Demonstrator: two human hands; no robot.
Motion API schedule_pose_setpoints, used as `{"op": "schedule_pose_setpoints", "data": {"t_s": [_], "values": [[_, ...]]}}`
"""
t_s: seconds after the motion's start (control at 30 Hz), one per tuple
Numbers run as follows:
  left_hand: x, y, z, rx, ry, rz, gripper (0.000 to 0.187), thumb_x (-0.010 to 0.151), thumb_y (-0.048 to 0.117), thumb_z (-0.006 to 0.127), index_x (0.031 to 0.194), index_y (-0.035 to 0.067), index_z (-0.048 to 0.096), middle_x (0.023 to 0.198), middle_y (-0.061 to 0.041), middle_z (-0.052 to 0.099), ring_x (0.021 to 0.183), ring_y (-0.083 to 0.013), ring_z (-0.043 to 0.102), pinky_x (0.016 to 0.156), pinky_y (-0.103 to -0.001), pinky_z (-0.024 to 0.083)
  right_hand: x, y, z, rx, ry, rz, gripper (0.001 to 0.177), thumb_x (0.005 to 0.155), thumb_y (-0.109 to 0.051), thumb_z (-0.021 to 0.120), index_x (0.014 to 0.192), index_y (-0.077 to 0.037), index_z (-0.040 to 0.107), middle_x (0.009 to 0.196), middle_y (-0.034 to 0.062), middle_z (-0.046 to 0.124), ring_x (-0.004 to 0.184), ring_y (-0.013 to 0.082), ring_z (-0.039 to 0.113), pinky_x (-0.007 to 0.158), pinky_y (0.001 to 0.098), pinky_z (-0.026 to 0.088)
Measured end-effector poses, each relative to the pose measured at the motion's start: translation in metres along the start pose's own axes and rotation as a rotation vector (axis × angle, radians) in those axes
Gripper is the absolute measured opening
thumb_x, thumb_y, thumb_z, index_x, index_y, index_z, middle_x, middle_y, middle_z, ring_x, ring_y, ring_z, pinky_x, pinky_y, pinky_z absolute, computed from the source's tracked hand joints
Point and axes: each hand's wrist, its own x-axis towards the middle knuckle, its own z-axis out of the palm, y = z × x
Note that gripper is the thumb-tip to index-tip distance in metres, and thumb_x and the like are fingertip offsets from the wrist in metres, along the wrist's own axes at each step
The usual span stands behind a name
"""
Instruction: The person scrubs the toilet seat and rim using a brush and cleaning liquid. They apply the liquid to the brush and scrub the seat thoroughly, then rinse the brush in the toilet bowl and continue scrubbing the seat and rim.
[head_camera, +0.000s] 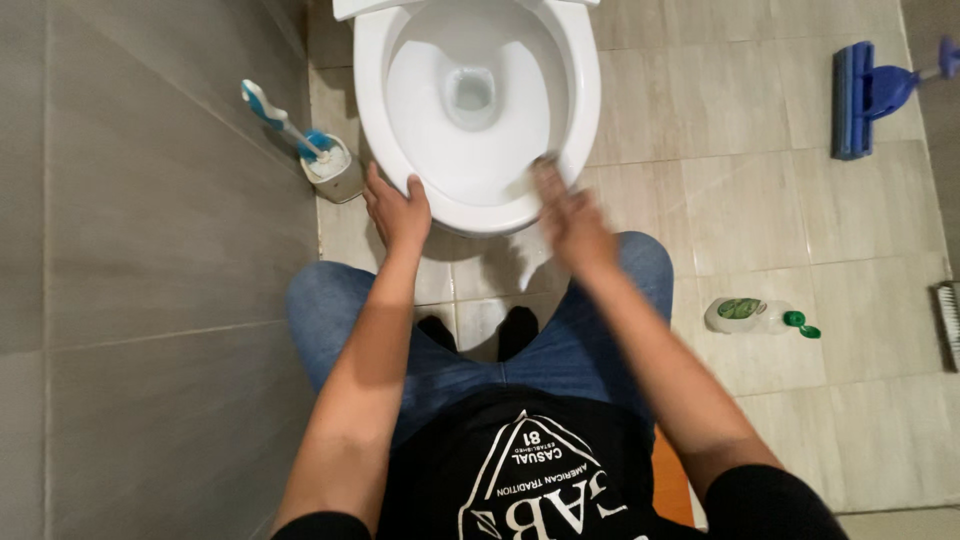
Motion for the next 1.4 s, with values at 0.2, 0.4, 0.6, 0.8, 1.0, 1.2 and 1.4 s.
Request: {"op": "schedule_pose_setpoints", "data": {"t_s": [0.2,0.4,0.6,0.8,1.0,1.2,1.4], "values": [[0.029,0.051,0.029,0.181,0.077,-0.365,0.087,0.085,0.030,0.075,0.148,-0.002,0.024,0.152,-0.029,0.034,0.138,-0.0477,0.039,0.105,-0.058,0.038,0.009,0.000,0.004,-0.113,-0.009,0.110,0.061,0.104,-0.040,0.056,0.159,-0.043,0.030,0.126,0.0220,0.057,0.104,0.0427,0.064,0.084,0.0550,0.055],[0.020,0.065,0.023,0.274,0.134,-0.380,0.077,0.089,0.025,0.072,0.147,-0.001,0.029,0.146,-0.022,0.043,0.129,-0.0420,0.050,0.100,-0.058,0.047,-0.009,0.004,0.001,-0.125,-0.159,-0.015,0.066,0.099,-0.046,0.057,0.158,-0.046,0.030,0.119,0.0172,0.059,0.096,0.0378,0.068,0.078,0.0506,0.058],[0.017,0.064,0.022,0.269,0.133,-0.336,0.075,0.091,0.023,0.071,0.147,-0.003,0.029,0.144,-0.025,0.044,0.127,-0.0435,0.051,0.101,-0.057,0.045,0.073,0.047,-0.038,-0.063,0.049,0.172,0.067,0.103,-0.047,0.053,0.162,-0.041,0.022,0.119,0.0207,0.057,0.096,0.0416,0.066,0.077,0.0518,0.056],[0.018,0.071,0.019,0.291,0.112,-0.364,0.075,0.091,0.024,0.069,0.149,-0.002,0.029,0.142,-0.024,0.046,0.127,-0.0424,0.052,0.103,-0.057,0.045,0.006,0.015,-0.023,-0.081,-0.303,-0.079,0.066,0.101,-0.050,0.050,0.161,-0.044,0.022,0.119,0.0200,0.056,0.092,0.0378,0.068,0.077,0.0467,0.059],[0.015,0.069,0.017,0.270,0.118,-0.348,0.077,0.091,0.023,0.070,0.149,-0.003,0.027,0.144,-0.026,0.043,0.128,-0.0433,0.049,0.102,-0.057,0.044,0.098,0.041,-0.044,-0.142,-0.087,0.144,0.066,0.104,-0.047,0.052,0.161,-0.046,0.020,0.127,0.0189,0.056,0.096,0.0390,0.068,0.076,0.0503,0.057],[0.016,0.064,0.019,0.257,0.120,-0.351,0.076,0.090,0.023,0.069,0.149,-0.004,0.028,0.144,-0.026,0.043,0.128,-0.0442,0.050,0.104,-0.056,0.044,0.059,0.031,-0.035,-0.163,-0.108,-0.012,0.073,0.099,-0.041,0.057,0.163,-0.045,0.022,0.114,0.0198,0.057,0.090,0.0403,0.066,0.075,0.0496,0.057],[0.013,0.060,0.024,0.270,0.181,-0.277,0.075,0.089,0.021,0.070,0.146,-0.006,0.032,0.141,-0.027,0.045,0.124,-0.0454,0.053,0.099,-0.055,0.048,0.067,0.049,-0.035,-0.178,-0.160,0.044,0.067,0.101,-0.047,0.057,0.160,-0.046,0.026,0.114,0.0173,0.058,0.088,0.0366,0.067,0.071,0.0491,0.057]]}}
